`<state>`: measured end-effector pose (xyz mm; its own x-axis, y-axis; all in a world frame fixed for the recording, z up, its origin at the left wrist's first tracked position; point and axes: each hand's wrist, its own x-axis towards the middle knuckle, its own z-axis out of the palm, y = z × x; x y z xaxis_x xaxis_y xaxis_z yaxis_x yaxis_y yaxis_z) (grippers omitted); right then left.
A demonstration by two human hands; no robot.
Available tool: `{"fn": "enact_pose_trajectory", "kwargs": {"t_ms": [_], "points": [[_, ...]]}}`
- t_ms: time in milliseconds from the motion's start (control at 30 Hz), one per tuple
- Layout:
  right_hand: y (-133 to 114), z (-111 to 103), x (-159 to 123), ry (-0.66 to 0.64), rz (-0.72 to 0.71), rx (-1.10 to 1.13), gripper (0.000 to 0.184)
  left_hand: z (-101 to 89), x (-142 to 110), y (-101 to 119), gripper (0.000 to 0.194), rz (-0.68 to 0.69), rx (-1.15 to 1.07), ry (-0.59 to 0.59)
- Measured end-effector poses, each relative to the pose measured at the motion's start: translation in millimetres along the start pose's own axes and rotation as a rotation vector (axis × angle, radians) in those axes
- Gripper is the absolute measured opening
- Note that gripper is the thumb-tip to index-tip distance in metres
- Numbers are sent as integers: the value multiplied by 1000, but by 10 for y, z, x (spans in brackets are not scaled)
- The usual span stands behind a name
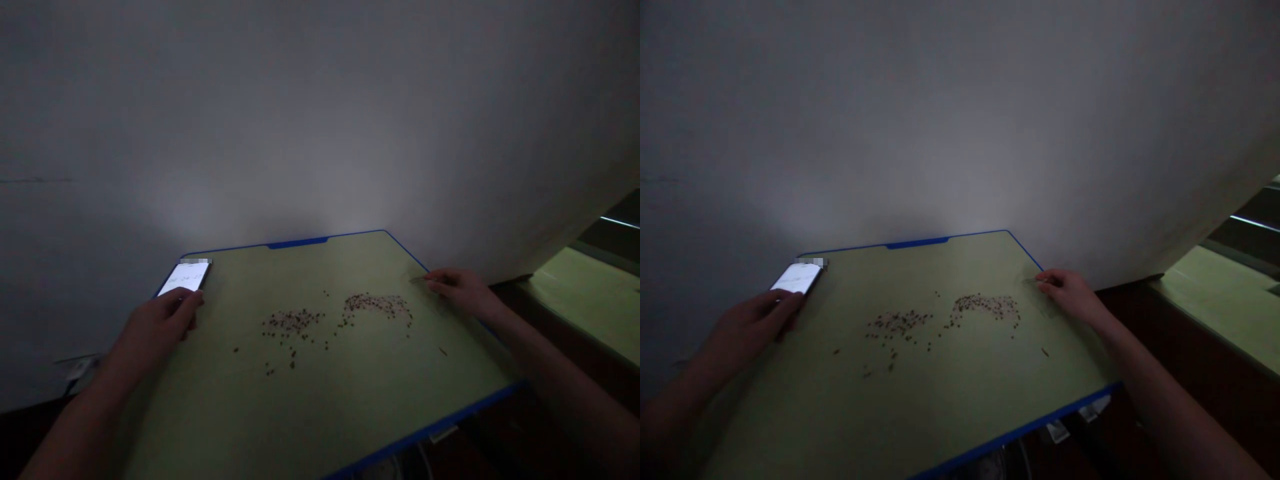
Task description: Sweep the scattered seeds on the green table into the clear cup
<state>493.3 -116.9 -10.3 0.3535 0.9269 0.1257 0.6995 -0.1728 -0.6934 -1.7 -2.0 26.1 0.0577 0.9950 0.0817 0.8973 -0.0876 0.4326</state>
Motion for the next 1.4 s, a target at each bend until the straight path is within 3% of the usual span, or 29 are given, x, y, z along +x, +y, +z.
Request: {"fn": "enact_pose_trajectory", "kwargs": {"t_ms": [100,333,433,633,767,900,1067,1200,1400], "points": [[-36,204,34,-48,-33,-23,22,7,1,-21,41,-9,-10,-8],[-489,701,-141,-182,-138,47,22,-7,-32,-14,39,-10,-3,2],[-566,692,-191,-218,-188,66,24,-18,-50,16,36,-8,-23,-1],[-575,437,-337,-134,-205,20,23,-23,-50,25,34,6,-51,4],[-690,302,-626,-89,-191,-2,24,-27,-55,43,33,11,-39,0],[-726,261,-974,12,-83,-11,28,-37,-70,73,33,7,-38,-9],[-609,380,-1338,119,58,-9,32,-32,-68,60,33,7,-42,-20],[-593,550,-1529,65,94,13,31,-24,-88,47,32,15,-66,0],[-730,760,-1459,27,57,-16,33,12,-126,23,35,45,-144,24]]}}
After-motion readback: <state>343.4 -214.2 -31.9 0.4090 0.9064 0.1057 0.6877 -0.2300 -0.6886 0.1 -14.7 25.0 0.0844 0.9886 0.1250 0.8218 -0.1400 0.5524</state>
